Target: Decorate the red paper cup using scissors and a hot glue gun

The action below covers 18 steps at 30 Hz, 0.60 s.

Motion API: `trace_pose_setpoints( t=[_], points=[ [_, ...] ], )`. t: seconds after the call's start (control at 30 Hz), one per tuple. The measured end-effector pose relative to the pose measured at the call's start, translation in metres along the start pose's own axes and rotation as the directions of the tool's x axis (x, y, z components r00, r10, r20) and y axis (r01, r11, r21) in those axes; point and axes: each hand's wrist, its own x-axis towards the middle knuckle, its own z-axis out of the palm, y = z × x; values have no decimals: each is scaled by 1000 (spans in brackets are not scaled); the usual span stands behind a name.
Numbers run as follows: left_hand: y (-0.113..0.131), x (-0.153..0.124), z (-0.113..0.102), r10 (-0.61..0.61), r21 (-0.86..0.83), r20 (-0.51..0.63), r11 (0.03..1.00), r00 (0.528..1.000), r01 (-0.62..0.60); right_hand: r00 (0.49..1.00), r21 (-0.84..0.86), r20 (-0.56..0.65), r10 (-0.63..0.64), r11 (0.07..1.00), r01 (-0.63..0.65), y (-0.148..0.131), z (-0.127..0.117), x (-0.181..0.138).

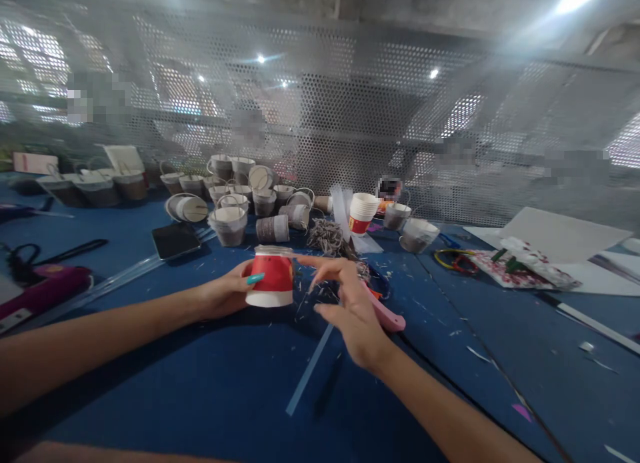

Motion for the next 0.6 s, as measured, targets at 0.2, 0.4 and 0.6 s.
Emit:
trace_pose_setpoints(
  t=[0.2,0.4,0.6],
  points=[
    [0,1,0,2,47,13,999,1000,-2,978,-206,200,61,978,-19,-7,6,-6],
    [2,-1,-1,-47,70,7,996,999,47,979,-256,195,58,967,-6,-9,5,-4],
    [2,-1,-4,-45,-15,99,999,994,47,969,-419,229,-89,890,180,-14,3,-7]
  ],
)
